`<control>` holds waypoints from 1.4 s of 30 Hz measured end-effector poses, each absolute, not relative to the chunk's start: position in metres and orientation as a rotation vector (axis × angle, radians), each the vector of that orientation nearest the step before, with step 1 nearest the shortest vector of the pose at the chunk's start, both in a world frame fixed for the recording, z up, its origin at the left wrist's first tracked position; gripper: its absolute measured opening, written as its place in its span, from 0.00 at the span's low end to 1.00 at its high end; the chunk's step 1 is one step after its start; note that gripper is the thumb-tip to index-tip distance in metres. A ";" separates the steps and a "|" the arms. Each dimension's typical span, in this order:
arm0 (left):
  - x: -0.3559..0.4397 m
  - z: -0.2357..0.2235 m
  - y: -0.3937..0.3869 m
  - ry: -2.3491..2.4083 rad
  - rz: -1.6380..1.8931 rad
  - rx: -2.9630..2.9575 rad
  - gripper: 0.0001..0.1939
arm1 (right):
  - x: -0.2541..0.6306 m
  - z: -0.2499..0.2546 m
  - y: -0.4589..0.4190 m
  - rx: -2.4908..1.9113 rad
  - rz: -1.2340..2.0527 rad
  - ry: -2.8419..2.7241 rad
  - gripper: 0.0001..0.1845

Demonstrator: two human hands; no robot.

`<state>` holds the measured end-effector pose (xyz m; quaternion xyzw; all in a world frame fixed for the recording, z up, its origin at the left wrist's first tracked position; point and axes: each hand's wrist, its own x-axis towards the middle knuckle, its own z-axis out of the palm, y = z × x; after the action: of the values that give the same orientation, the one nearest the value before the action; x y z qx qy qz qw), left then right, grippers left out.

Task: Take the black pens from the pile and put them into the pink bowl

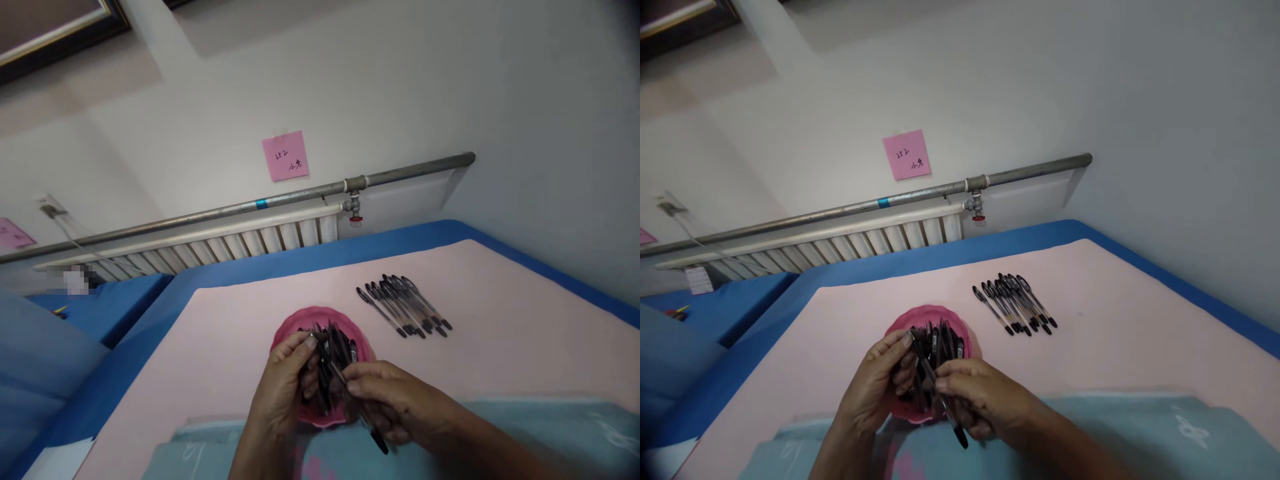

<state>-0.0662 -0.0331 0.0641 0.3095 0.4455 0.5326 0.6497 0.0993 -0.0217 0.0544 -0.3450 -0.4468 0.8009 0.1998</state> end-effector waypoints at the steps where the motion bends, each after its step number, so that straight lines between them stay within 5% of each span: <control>1: -0.066 0.064 -0.033 1.013 1.206 0.705 0.15 | 0.099 0.054 -0.022 -0.958 2.243 -1.244 0.08; 12: -0.068 0.064 -0.033 1.033 1.209 0.684 0.14 | 0.098 0.052 -0.021 -0.950 2.189 -1.302 0.06; 25: -0.081 0.061 -0.027 1.323 1.440 0.738 0.19 | 0.101 0.038 -0.023 -1.392 1.366 -1.818 0.06; 32: -0.096 0.056 -0.026 1.694 1.296 0.987 0.23 | 0.104 0.047 -0.016 -1.310 1.522 -1.705 0.03; 42: -0.057 0.063 -0.034 1.128 1.093 0.819 0.18 | 0.098 0.047 -0.022 -1.024 1.798 -1.622 0.02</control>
<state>-0.0567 -0.0338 0.0634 0.3579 0.4930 0.4778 0.6329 0.0982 -0.0215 0.0475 -0.3766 -0.5970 0.6614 0.2535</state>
